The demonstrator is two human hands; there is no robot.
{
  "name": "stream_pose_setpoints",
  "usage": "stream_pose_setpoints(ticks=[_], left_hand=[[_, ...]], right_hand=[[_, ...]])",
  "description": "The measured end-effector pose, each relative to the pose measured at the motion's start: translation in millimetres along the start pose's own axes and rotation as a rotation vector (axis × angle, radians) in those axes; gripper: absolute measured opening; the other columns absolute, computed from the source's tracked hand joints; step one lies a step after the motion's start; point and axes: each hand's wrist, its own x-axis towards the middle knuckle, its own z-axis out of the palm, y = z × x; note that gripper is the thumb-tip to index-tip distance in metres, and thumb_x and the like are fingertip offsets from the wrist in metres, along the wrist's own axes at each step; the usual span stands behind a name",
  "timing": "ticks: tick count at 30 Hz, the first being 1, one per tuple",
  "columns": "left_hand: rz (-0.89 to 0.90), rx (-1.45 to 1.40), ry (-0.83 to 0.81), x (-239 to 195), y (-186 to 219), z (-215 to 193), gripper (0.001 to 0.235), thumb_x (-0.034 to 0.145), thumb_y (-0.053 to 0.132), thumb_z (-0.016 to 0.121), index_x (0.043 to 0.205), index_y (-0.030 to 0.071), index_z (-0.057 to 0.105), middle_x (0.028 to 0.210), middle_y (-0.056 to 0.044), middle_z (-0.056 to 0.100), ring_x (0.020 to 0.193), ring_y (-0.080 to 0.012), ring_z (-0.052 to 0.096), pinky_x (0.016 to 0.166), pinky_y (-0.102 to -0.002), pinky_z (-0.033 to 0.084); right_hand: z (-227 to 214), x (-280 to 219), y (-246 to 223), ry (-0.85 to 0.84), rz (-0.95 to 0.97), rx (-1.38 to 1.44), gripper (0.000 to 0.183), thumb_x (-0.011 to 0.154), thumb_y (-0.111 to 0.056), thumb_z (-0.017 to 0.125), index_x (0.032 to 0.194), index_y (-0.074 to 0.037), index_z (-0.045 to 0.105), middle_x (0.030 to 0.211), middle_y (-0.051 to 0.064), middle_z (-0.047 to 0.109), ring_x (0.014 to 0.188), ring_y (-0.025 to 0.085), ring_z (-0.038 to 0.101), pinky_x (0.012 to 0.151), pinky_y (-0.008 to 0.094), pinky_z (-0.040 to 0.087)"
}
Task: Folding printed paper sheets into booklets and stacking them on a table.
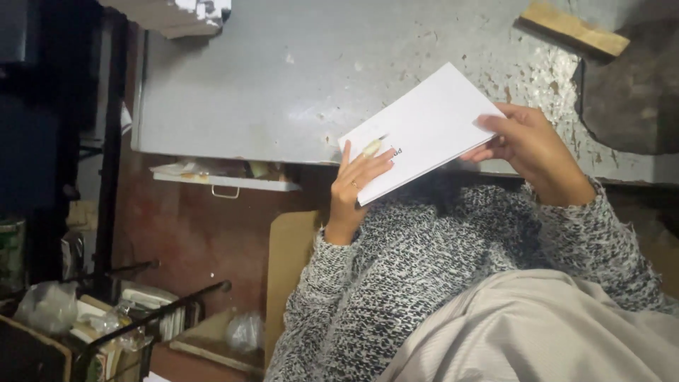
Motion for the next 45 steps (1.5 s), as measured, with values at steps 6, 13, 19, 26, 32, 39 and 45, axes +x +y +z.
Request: stream_pose_setpoints(ticks=[6, 13, 19, 26, 32, 39, 45], left_hand=[[-0.712, -0.233, 0.324, -33, -63, 18, 0.022, 0.098, 0.007, 0.066, 0.119, 0.009, 0.072, 0.095, -0.005, 0.077, 0.048, -0.003, 0.044, 0.041, -0.02, 0.04], [-0.474, -0.239, 0.41, 0, -33, 11, 0.012, 0.086, 0.002, 0.077, 0.097, 0.005, 0.077, 0.094, -0.013, 0.078, 0.096, -0.0215, 0.073, 0.102, -0.047, 0.051], [-0.645, -0.027, 0.352, -20, -83, 33, 0.017, 0.084, 0.004, 0.078, 0.101, 0.006, 0.075, 0.095, -0.014, 0.077, 0.098, -0.0294, 0.073, 0.093, -0.048, 0.057], [-0.841, -0.044, 0.691, -28, -103, 29, 0.024, 0.089, 0.008, 0.075, 0.104, -0.01, 0.068, 0.095, -0.026, 0.072, 0.093, -0.0304, 0.07, 0.079, -0.043, 0.057], [-1.054, -0.473, 0.952, -19, -125, 37, 0.051, 0.096, 0.013, 0.072, 0.134, -0.016, 0.052, 0.127, -0.035, 0.062, 0.119, -0.0333, 0.061, 0.094, -0.042, 0.057], [-1.095, -0.508, 0.961, -6, -123, 42, 0.053, 0.098, 0.012, 0.069, 0.14, -0.011, 0.047, 0.132, -0.033, 0.058, 0.123, -0.0348, 0.059, 0.093, -0.042, 0.058], [-1.033, -0.236, 0.721, -21, -109, 20, 0.079, 0.095, 0.011, 0.068, 0.156, 0.001, 0.017, 0.148, -0.031, 0.046, 0.124, -0.0447, 0.057, 0.083, -0.046, 0.063]], right_hand=[[-6, 23, 25, 0.122, -0.661, -0.185, 0.094, 0.09, -0.023, 0.073, 0.16, -0.013, 0.011, 0.151, 0.025, 0.036, 0.137, 0.037, 0.044, 0.117, 0.051, 0.044], [-11, 108, 87, 0.077, -0.849, -0.378, 0.042, 0.092, 0.002, 0.074, 0.132, 0.003, 0.06, 0.126, 0.015, 0.067, 0.128, 0.035, 0.058, 0.113, 0.048, 0.044], [16, 112, 90, 0.158, -0.825, -0.446, 0.032, 0.091, 0.012, 0.068, 0.122, 0.014, 0.06, 0.114, 0.031, 0.066, 0.114, 0.049, 0.062, 0.102, 0.057, 0.05], [29, 106, 88, 0.278, -1.032, -0.502, 0.051, 0.103, 0.001, 0.063, 0.149, 0.004, 0.042, 0.143, 0.025, 0.052, 0.133, 0.042, 0.049, 0.11, 0.049, 0.045], [83, 129, 122, 0.027, -1.207, -0.812, 0.049, 0.095, -0.02, 0.069, 0.14, -0.004, 0.055, 0.148, 0.022, 0.05, 0.138, 0.042, 0.045, 0.116, 0.055, 0.037], [125, 140, 138, 0.074, -1.154, -1.118, 0.094, 0.078, -0.082, 0.059, 0.141, -0.012, 0.056, 0.157, 0.023, 0.04, 0.14, 0.047, 0.041, 0.116, 0.058, 0.032], [128, 137, 141, 0.09, -1.017, -1.27, 0.082, 0.09, -0.073, 0.055, 0.14, -0.009, 0.059, 0.161, 0.022, 0.036, 0.149, 0.042, 0.032, 0.122, 0.053, 0.026]])
